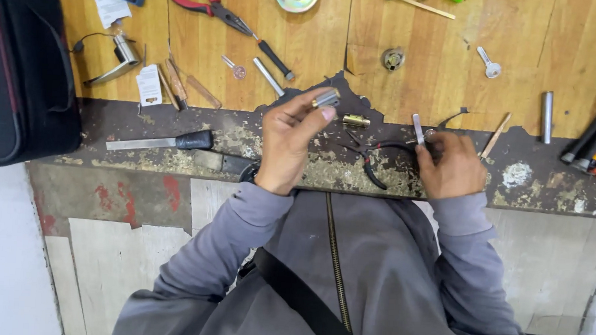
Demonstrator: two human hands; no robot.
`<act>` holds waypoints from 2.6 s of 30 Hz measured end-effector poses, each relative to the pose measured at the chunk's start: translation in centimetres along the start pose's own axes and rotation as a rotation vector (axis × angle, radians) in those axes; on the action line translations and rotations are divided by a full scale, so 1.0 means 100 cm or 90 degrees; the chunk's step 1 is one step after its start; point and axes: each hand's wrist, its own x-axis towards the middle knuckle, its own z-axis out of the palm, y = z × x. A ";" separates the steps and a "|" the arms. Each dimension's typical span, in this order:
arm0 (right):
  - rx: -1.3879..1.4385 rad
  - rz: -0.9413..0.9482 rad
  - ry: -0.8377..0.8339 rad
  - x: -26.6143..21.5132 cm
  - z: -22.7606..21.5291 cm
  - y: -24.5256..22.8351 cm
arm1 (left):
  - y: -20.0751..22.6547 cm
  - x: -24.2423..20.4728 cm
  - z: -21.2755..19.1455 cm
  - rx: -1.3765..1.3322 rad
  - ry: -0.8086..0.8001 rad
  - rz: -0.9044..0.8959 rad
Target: A locksmith is adjusting or replacing the internal pins of a lock cylinder at a workbench.
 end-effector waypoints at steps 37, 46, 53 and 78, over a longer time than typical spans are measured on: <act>0.392 -0.030 -0.150 0.007 -0.069 -0.024 | -0.014 -0.003 0.004 -0.053 -0.004 -0.033; 0.837 -0.248 0.031 -0.005 -0.137 -0.104 | 0.002 -0.008 0.015 0.051 -0.048 -0.066; 0.775 -0.403 0.196 -0.008 -0.135 -0.146 | 0.005 -0.013 0.019 0.103 -0.030 -0.058; 0.637 -0.674 0.213 0.032 -0.145 -0.147 | -0.009 -0.010 0.017 0.083 -0.015 0.006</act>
